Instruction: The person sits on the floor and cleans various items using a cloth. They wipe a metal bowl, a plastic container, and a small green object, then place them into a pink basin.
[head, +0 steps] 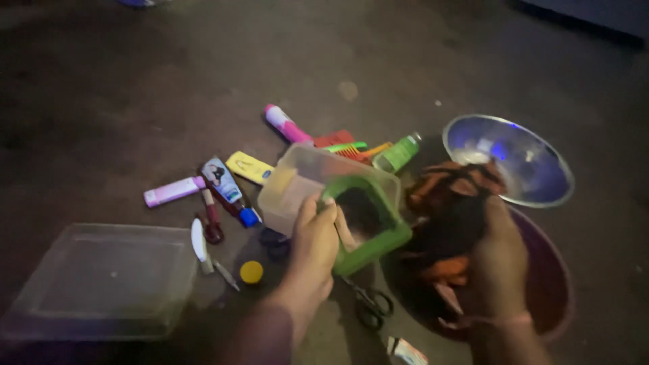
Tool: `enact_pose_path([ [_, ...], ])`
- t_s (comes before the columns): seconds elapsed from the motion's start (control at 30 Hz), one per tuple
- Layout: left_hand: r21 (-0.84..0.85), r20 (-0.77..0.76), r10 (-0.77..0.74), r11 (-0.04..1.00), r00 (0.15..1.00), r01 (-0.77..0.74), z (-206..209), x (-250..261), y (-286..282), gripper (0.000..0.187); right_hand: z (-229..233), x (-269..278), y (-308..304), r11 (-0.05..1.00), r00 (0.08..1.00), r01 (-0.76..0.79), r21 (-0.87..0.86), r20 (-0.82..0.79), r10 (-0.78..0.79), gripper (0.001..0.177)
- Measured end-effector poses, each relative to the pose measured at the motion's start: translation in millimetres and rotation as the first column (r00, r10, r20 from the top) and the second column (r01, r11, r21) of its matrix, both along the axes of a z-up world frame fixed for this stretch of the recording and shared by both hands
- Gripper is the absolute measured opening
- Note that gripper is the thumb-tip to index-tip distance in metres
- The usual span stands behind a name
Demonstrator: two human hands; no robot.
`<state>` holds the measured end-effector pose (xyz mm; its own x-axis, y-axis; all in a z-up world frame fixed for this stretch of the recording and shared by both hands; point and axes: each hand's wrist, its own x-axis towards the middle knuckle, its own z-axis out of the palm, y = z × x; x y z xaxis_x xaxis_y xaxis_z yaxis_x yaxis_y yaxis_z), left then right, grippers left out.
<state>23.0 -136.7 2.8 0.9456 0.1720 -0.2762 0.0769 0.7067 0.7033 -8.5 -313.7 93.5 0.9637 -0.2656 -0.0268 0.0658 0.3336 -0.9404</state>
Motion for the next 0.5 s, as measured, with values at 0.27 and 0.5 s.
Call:
enact_pose_path([
  [0.27,0.587,0.148,-0.099,0.81,0.984,-0.007,-13.4,-11.0,-19.2,0.027,-8.8,-26.7,50.3,0.985,0.951,-0.145,-0.09,0.261,0.164,0.034],
  [0.5,0.812,0.028,-0.278,0.566,0.96,0.141,-0.5,-30.5,-31.8,0.032,-16.4,-8.8,17.0,0.927,0.93,-0.367,0.078,0.044,0.364,0.036],
])
